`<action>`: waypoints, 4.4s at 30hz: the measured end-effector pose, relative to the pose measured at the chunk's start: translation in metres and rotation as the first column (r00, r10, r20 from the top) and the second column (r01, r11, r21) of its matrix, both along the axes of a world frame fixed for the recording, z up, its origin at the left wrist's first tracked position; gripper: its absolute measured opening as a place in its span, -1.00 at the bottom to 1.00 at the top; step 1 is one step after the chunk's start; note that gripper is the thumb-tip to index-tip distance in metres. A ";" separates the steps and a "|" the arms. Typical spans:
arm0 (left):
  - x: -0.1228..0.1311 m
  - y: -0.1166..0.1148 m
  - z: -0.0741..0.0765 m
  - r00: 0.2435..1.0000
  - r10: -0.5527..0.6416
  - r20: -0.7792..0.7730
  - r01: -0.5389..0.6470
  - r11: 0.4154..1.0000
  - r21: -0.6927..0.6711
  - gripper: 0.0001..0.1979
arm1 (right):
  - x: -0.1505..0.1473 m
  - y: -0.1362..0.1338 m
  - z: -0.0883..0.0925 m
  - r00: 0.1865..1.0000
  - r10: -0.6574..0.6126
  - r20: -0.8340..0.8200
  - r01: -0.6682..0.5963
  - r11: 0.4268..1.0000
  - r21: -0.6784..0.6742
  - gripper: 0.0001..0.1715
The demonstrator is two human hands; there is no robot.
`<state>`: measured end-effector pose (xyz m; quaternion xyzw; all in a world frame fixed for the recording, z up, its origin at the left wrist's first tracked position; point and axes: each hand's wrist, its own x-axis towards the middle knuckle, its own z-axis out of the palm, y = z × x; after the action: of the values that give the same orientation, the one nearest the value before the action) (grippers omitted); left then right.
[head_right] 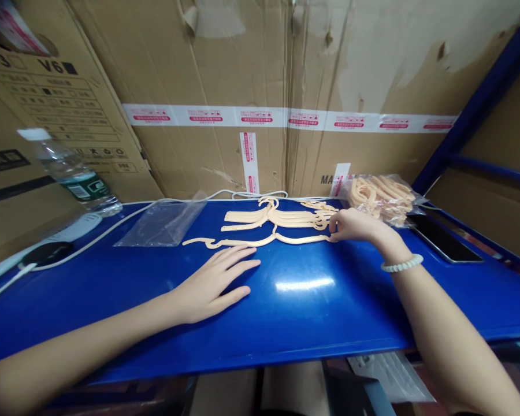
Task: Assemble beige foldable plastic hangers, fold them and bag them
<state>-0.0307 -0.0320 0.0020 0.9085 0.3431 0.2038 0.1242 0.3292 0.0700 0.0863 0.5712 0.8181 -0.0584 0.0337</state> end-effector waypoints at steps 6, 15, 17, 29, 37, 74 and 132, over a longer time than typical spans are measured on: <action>0.001 -0.003 0.002 0.992 0.067 -0.107 -0.061 0.996 0.061 -0.49 | -0.003 0.001 -0.001 0.996 -0.053 0.066 0.057 0.996 -0.066 -0.80; 0.002 -0.003 0.003 0.990 0.074 -0.120 -0.062 0.993 0.102 -0.49 | 0.000 0.007 -0.005 0.992 -0.078 0.095 0.081 0.996 -0.033 -0.77; 0.002 -0.004 0.003 0.991 0.080 -0.109 -0.067 0.990 0.123 -0.50 | 0.002 0.008 -0.007 0.992 -0.080 0.099 0.083 0.996 -0.030 -0.76; 0.006 -0.016 -0.006 0.915 0.367 -0.166 -0.337 0.924 0.181 -0.36 | 0.004 0.010 -0.010 0.988 -0.125 0.091 0.129 0.990 -0.049 -0.76; 0.006 -0.020 -0.001 0.899 0.380 -0.218 -0.344 0.920 0.188 -0.36 | 0.002 0.010 -0.011 0.987 -0.130 0.097 0.133 0.991 -0.023 -0.77; 0.004 -0.009 0.000 0.999 0.034 -0.036 -0.027 0.982 0.187 -0.69 | 0.022 0.051 -0.042 0.997 -0.022 -0.078 0.049 0.935 0.352 -0.37; 0.012 0.001 0.003 0.683 0.362 0.634 0.238 0.711 -0.662 -0.57 | -0.121 -0.062 -0.052 0.448 0.384 -0.807 -0.168 0.923 0.346 -0.82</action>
<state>-0.0190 -0.0305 0.0050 0.6187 0.3483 0.4051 0.5760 0.2085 0.0083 0.0342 0.3229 0.8070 -0.2405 -0.4320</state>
